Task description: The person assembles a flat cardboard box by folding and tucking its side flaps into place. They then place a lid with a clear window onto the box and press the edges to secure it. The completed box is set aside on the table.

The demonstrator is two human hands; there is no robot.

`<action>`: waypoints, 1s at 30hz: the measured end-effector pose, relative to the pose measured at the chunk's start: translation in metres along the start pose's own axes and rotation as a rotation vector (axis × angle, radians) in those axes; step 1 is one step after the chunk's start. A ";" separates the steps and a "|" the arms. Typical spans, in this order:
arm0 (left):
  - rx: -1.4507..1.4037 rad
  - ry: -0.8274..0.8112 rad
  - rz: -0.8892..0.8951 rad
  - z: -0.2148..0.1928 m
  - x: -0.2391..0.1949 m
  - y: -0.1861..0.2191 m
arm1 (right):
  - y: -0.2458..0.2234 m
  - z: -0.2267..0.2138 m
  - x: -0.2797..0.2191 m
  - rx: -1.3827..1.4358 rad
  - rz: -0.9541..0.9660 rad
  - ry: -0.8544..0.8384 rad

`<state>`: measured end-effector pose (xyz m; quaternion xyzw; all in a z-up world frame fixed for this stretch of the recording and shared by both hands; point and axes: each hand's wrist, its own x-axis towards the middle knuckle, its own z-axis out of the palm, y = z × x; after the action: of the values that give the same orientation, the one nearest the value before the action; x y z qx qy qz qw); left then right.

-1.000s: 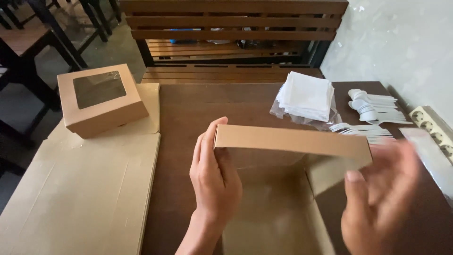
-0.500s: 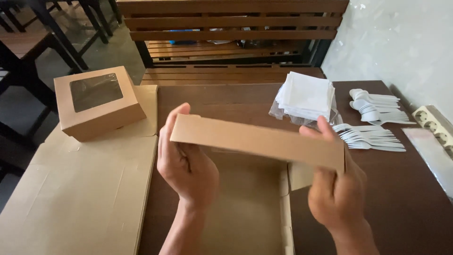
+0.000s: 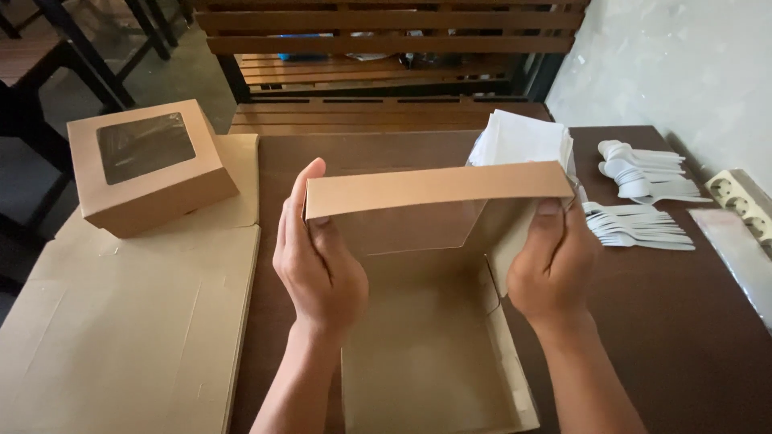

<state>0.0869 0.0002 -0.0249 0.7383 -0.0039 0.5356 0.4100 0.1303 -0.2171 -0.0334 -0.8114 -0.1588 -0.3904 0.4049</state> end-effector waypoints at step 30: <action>0.023 0.008 0.062 0.014 0.003 -0.017 | 0.017 0.006 0.012 -0.119 -0.122 0.123</action>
<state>0.1069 0.0039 -0.0344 0.7405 -0.0190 0.5509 0.3844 0.1509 -0.2236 -0.0351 -0.7975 -0.1591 -0.4720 0.3404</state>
